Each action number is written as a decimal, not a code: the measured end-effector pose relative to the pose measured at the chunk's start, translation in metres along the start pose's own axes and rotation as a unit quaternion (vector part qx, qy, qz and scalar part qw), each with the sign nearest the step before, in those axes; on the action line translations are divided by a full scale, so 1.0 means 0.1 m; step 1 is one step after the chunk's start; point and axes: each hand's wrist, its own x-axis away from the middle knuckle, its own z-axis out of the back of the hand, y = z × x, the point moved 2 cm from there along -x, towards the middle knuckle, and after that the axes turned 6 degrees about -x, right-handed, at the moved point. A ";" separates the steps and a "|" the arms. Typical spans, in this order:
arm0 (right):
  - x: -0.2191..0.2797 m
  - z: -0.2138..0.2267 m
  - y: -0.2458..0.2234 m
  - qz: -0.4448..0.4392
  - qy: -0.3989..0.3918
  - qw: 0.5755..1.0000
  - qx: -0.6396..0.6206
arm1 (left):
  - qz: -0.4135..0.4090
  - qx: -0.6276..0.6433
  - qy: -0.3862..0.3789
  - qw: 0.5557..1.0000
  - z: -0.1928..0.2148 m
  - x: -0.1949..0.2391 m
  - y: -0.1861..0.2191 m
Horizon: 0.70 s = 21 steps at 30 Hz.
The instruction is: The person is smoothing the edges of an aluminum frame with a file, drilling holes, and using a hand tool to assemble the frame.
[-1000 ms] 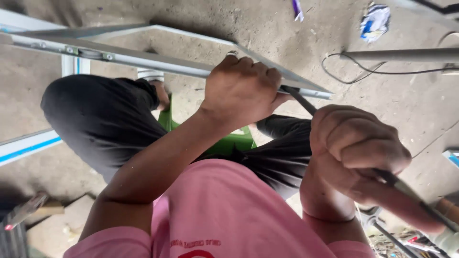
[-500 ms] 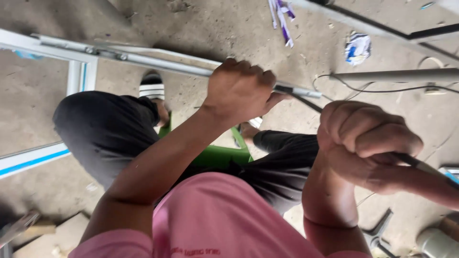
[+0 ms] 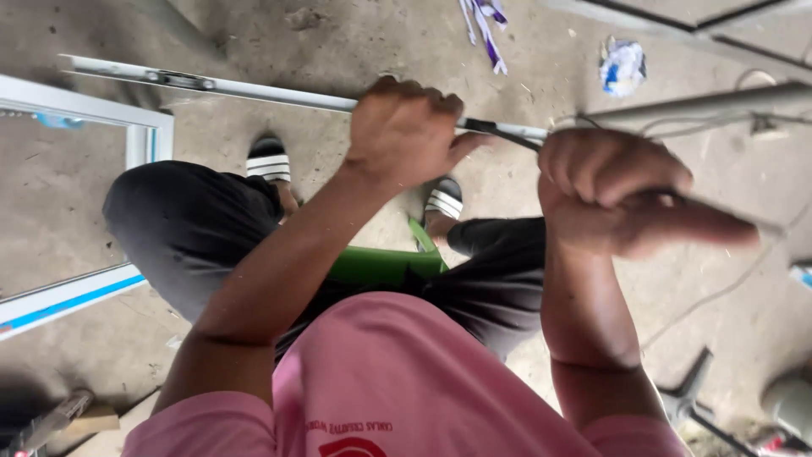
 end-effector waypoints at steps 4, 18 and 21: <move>0.10 -0.04 0.04 -0.015 0.012 1.000 -0.011 | 0.027 -0.024 0.022 0.999 0.02 0.13 0.00; 0.24 -0.01 -0.13 -0.049 -0.078 0.987 -0.133 | 0.006 -0.022 0.030 0.999 0.18 0.26 0.02; 0.38 0.14 -0.75 0.026 -0.027 0.996 0.075 | 0.023 0.026 0.038 0.999 0.12 0.44 0.13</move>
